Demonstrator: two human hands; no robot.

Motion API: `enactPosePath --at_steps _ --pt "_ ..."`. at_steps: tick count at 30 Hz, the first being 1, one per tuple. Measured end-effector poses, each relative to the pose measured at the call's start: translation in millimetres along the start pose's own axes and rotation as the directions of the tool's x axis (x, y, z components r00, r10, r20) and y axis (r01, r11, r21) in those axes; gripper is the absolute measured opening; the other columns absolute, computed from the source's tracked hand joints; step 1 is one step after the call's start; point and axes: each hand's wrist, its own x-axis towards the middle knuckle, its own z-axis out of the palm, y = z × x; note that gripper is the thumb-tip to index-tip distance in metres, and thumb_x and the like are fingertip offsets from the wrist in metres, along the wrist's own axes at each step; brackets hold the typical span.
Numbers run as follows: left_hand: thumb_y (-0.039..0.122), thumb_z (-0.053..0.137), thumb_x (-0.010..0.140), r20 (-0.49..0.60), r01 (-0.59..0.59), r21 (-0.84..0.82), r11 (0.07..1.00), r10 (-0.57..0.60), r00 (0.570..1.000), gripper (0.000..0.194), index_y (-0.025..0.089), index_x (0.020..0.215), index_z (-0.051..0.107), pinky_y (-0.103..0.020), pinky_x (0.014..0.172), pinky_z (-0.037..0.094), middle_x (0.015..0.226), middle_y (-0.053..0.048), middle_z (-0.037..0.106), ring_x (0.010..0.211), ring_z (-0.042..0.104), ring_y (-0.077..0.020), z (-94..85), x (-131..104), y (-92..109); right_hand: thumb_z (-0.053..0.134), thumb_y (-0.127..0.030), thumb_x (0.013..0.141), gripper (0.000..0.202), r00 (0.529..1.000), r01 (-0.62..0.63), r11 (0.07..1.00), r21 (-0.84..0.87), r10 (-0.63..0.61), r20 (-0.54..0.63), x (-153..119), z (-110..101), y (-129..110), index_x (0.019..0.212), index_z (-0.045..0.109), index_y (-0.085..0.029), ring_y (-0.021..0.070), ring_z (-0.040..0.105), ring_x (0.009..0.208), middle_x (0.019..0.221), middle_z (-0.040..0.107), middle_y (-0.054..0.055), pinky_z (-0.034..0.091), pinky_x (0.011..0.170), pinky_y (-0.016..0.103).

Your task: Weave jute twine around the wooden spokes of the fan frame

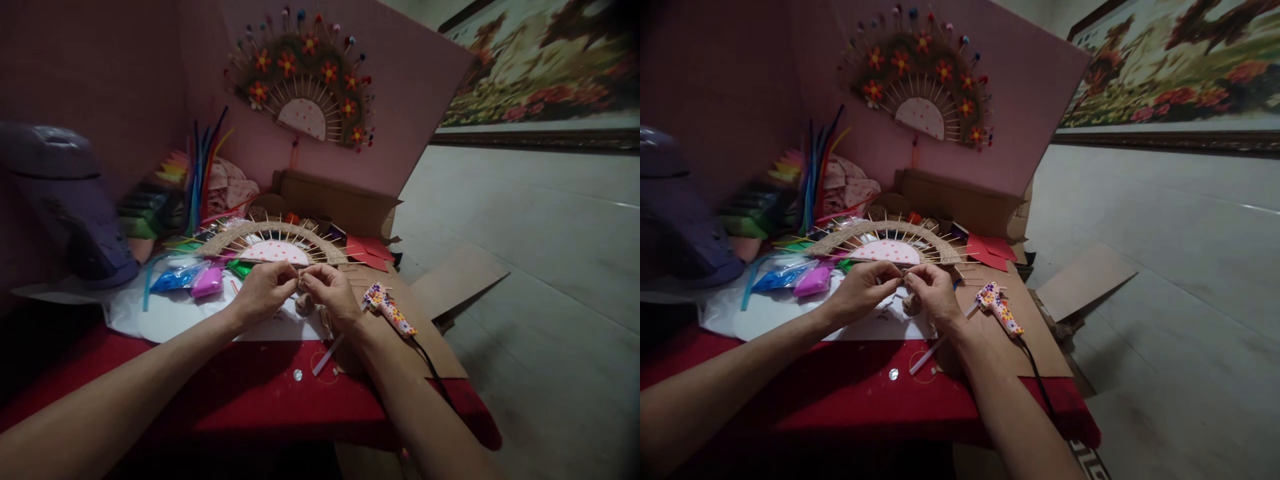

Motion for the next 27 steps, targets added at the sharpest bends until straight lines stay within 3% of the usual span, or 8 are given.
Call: enactPosePath --at_steps 9,13,19,23,27 --pt "0.021 0.053 0.077 0.013 -0.008 -0.048 0.999 0.009 1.0 0.012 0.015 0.074 0.062 -0.024 0.057 0.039 0.067 -0.002 0.063 0.061 0.054 -0.0123 0.6 -1 0 0.065 -0.039 0.071 0.026 0.997 -0.016 0.999 0.049 0.012 0.071 -1 1 0 0.073 0.054 -0.016 0.0026 0.032 0.04 0.054 0.045 -0.007 0.023 0.038 0.016" --pt "0.023 0.054 0.077 -0.013 0.025 -0.145 0.989 -0.027 1.0 0.011 0.015 0.074 0.06 -0.023 0.056 0.04 0.067 -0.002 0.062 0.061 0.053 -0.012 2.3 -1 1 0.063 -0.04 0.075 0.025 0.996 0.05 0.998 -0.025 -0.048 0.076 0 -1 3 0.075 0.054 -0.017 0.0035 0.034 0.043 0.058 0.046 -0.006 0.027 0.04 0.017" --pt "0.032 0.059 0.072 0.076 0.265 -0.415 0.871 -0.257 0.963 0.019 0.015 0.068 0.052 -0.021 0.038 0.036 0.053 0.003 0.049 0.044 0.044 -0.0096 3.2 0 5 0.059 -0.037 0.079 0.02 0.986 0.165 0.972 -0.166 -0.16 0.043 1 -3 8 0.08 0.057 -0.018 0.0066 0.042 0.052 0.064 0.05 -0.003 0.034 0.045 0.019" --pt "0.031 0.057 0.073 0.151 0.286 -0.478 0.83 -0.243 0.958 0.018 0.014 0.069 0.054 -0.022 0.037 0.039 0.056 0.001 0.053 0.043 0.046 -0.009 4.9 -2 5 0.055 -0.037 0.082 0.019 0.977 0.211 0.94 -0.269 -0.214 0.016 0 -2 10 0.083 0.058 -0.019 0.0103 0.051 0.06 0.071 0.056 0.0 0.04 0.051 0.021" --pt "0.028 0.058 0.071 0.117 0.245 -0.456 0.856 -0.215 0.97 0.015 0.012 0.07 0.057 -0.021 0.038 0.04 0.061 -0.001 0.057 0.045 0.048 -0.0087 4.8 -3 7 0.053 -0.034 0.084 0.016 0.957 0.274 0.882 -0.383 -0.289 0.018 -2 -2 8 0.083 0.057 -0.018 0.012 0.054 0.065 0.073 0.058 0.001 0.044 0.06 0.023"
